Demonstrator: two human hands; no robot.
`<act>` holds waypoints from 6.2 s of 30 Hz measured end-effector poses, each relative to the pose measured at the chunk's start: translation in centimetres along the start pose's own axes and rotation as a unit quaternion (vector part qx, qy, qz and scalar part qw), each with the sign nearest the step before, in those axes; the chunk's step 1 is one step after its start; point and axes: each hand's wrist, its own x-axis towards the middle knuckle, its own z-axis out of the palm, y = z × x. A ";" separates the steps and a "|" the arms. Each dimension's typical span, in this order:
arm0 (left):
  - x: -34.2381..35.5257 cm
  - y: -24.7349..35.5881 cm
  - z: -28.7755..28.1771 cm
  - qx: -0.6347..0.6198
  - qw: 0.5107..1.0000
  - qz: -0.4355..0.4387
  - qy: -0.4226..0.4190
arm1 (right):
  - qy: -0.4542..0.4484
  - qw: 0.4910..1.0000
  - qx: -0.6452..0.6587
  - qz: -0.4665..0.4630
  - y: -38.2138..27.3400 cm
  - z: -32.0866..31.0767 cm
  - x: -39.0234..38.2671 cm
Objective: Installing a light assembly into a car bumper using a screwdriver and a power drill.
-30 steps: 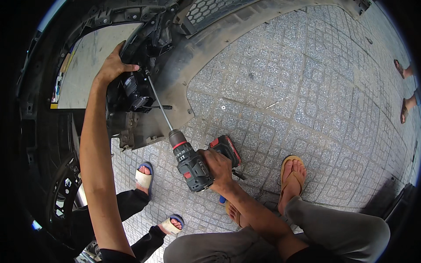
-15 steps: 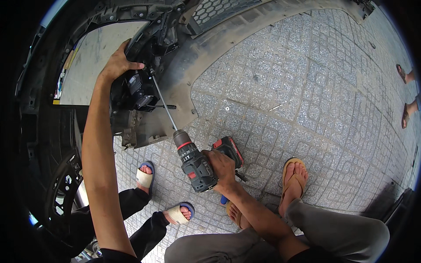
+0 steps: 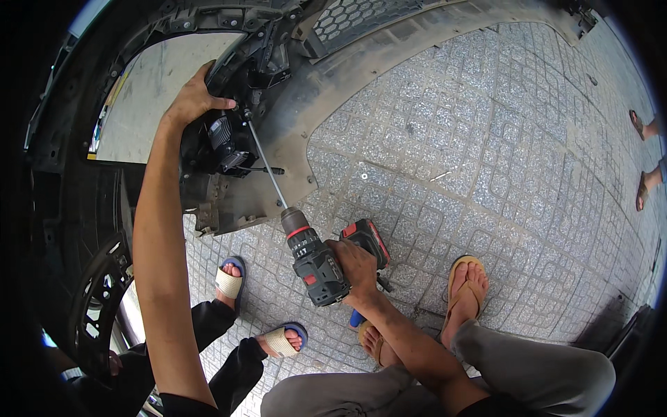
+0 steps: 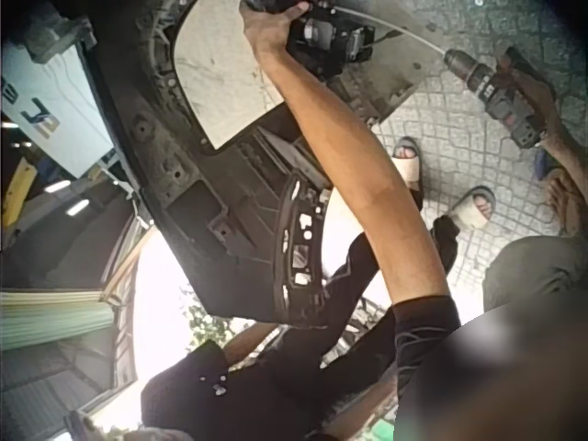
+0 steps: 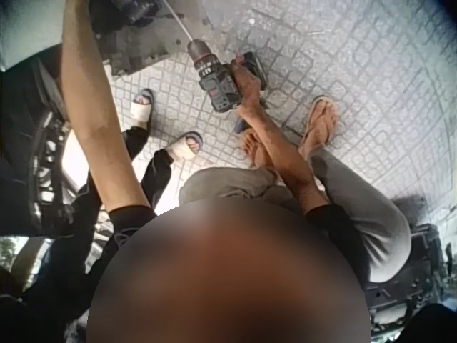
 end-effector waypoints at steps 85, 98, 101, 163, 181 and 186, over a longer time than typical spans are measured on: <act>0.0 0.0 0.3 -0.013 1.000 -0.002 0.002 | 0.028 0.885 0.369 0.284 -1.9 -0.1 -0.9; 0.4 -0.4 0.4 0.005 1.000 0.003 0.013 | 0.038 0.881 0.388 0.268 -1.7 0.1 -0.6; 0.2 -0.8 0.1 -0.001 1.000 -0.002 0.007 | 0.025 0.882 0.380 0.277 -2.2 0.1 -0.3; -12.4 12.9 7.2 -0.179 0.877 -0.010 0.446 | 0.010 0.869 0.370 0.327 -1.2 -2.5 0.3; -13.9 11.7 17.2 -0.867 0.438 -0.141 0.193 | -0.055 0.998 -0.028 0.000 -0.1 -1.6 0.8; -14.0 11.7 17.1 -0.865 0.442 -0.145 0.188 | -0.058 0.995 -0.062 -0.057 0.3 -1.6 0.4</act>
